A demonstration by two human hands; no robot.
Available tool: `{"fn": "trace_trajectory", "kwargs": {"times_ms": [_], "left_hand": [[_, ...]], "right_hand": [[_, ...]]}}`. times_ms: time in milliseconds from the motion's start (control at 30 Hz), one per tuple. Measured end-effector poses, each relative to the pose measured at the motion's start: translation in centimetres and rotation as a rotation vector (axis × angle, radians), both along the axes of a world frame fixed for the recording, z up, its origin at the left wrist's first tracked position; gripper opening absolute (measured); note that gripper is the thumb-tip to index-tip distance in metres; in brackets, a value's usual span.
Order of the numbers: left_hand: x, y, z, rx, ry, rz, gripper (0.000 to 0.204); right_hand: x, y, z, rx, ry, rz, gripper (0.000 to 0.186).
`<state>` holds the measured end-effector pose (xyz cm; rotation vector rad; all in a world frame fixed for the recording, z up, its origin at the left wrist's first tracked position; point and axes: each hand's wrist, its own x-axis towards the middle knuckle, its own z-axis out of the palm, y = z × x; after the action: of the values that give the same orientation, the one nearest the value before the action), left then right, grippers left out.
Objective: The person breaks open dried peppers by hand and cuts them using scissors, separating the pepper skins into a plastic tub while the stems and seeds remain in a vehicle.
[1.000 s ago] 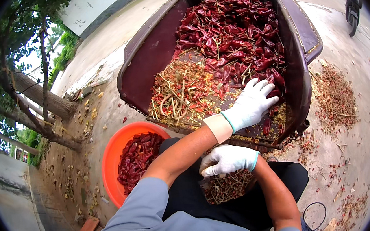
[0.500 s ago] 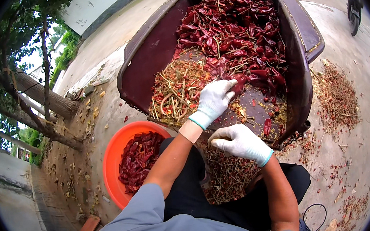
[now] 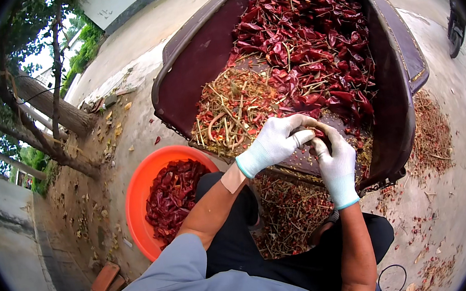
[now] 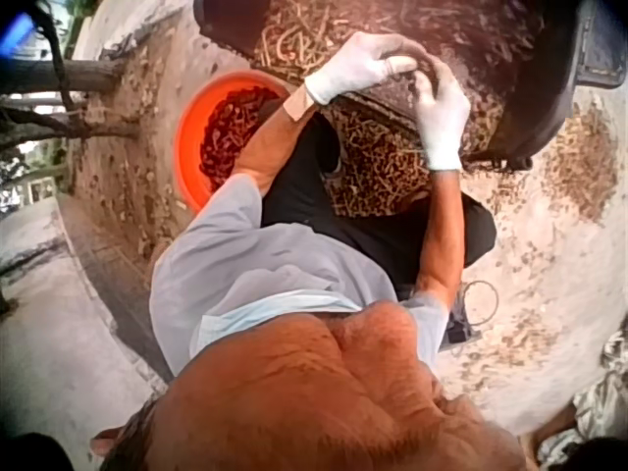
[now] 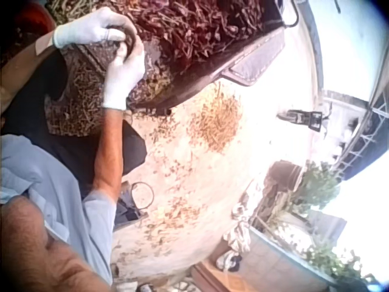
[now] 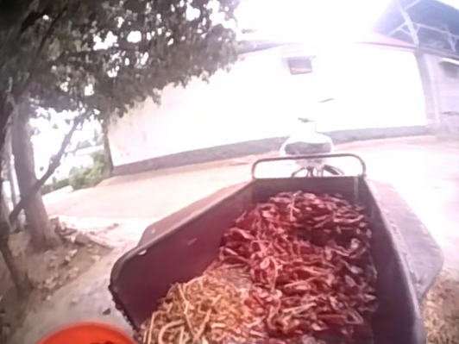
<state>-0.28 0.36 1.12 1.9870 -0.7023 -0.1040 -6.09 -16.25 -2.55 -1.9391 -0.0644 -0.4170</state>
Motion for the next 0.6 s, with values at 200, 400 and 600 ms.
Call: {"fn": "trace_trajectory", "kwargs": {"times_ms": [200, 400, 600], "left_hand": [[0.6, 1.2, -0.5, -0.036, -0.164, -0.056, 0.020], [0.0, 1.2, -0.3, -0.181, 0.015, -0.051, 0.016], [-0.4, 0.9, -0.4, -0.281, 0.487, 0.002, 0.020]], "right_hand": [[-0.2, -0.2, 0.9, 0.514, 0.380, 0.242, 0.025], [-0.6, 0.4, 1.1, 0.570, 0.336, 0.372, 0.026], [-0.9, -0.2, 1.7, 0.613, 0.485, 0.460, 0.021]]}}
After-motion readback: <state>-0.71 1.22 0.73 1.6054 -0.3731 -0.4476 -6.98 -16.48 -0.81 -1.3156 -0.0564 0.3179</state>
